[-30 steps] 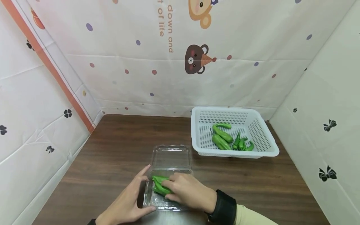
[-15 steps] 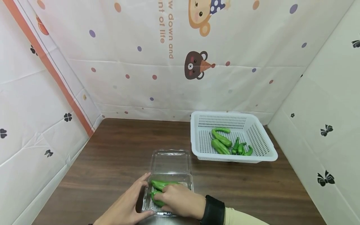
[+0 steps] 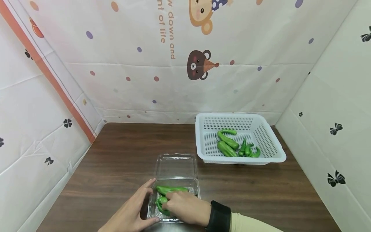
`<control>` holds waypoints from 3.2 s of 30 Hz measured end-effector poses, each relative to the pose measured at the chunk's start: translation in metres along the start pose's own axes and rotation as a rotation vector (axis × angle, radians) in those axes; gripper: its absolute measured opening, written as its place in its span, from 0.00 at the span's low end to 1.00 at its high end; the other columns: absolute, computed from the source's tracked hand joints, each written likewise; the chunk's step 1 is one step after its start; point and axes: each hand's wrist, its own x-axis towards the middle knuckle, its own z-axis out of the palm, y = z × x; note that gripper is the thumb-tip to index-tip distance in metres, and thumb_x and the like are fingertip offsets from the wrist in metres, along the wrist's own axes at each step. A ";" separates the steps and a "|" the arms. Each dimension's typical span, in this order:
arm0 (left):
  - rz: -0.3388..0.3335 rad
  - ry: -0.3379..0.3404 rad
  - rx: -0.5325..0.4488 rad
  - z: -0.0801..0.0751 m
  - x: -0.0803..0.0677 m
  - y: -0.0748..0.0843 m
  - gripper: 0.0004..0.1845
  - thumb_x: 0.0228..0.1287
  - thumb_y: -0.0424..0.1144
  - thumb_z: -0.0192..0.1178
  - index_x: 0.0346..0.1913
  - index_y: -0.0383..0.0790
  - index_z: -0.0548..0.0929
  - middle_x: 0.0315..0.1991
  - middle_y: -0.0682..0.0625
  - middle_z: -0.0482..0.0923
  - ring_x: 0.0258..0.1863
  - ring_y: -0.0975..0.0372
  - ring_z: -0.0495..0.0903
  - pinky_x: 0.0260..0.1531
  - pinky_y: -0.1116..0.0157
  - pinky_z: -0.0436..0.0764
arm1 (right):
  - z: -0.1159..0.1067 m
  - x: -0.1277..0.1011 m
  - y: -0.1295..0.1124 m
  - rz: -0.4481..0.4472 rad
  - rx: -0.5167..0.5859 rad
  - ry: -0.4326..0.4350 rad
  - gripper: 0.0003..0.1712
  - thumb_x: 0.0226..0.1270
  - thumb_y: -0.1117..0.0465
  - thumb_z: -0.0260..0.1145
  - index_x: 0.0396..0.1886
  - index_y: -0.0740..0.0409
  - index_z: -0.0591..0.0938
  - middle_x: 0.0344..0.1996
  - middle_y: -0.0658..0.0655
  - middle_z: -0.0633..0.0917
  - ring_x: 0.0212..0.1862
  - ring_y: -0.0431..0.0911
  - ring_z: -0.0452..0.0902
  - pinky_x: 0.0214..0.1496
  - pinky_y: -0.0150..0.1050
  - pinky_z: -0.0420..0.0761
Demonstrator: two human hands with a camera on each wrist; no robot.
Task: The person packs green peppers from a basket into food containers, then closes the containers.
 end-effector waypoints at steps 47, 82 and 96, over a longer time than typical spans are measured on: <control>-0.001 -0.027 -0.014 -0.008 0.010 0.002 0.36 0.58 0.64 0.72 0.60 0.44 0.76 0.79 0.46 0.59 0.74 0.53 0.66 0.60 0.47 0.80 | -0.016 -0.007 0.005 0.007 0.108 0.076 0.08 0.71 0.61 0.71 0.46 0.46 0.89 0.34 0.42 0.77 0.32 0.28 0.64 0.32 0.16 0.63; 0.229 0.129 0.150 -0.012 0.154 0.067 0.49 0.74 0.72 0.40 0.81 0.36 0.56 0.81 0.39 0.52 0.81 0.51 0.50 0.78 0.49 0.55 | -0.122 -0.054 0.133 0.288 -0.002 0.566 0.26 0.66 0.62 0.75 0.64 0.60 0.81 0.57 0.60 0.83 0.57 0.53 0.82 0.56 0.52 0.84; 0.274 0.075 0.283 0.001 0.195 0.075 0.40 0.79 0.60 0.48 0.78 0.31 0.61 0.77 0.33 0.59 0.79 0.47 0.56 0.77 0.50 0.59 | -0.128 -0.084 0.210 0.506 0.010 0.444 0.23 0.70 0.64 0.72 0.62 0.66 0.81 0.55 0.67 0.84 0.51 0.62 0.83 0.52 0.58 0.84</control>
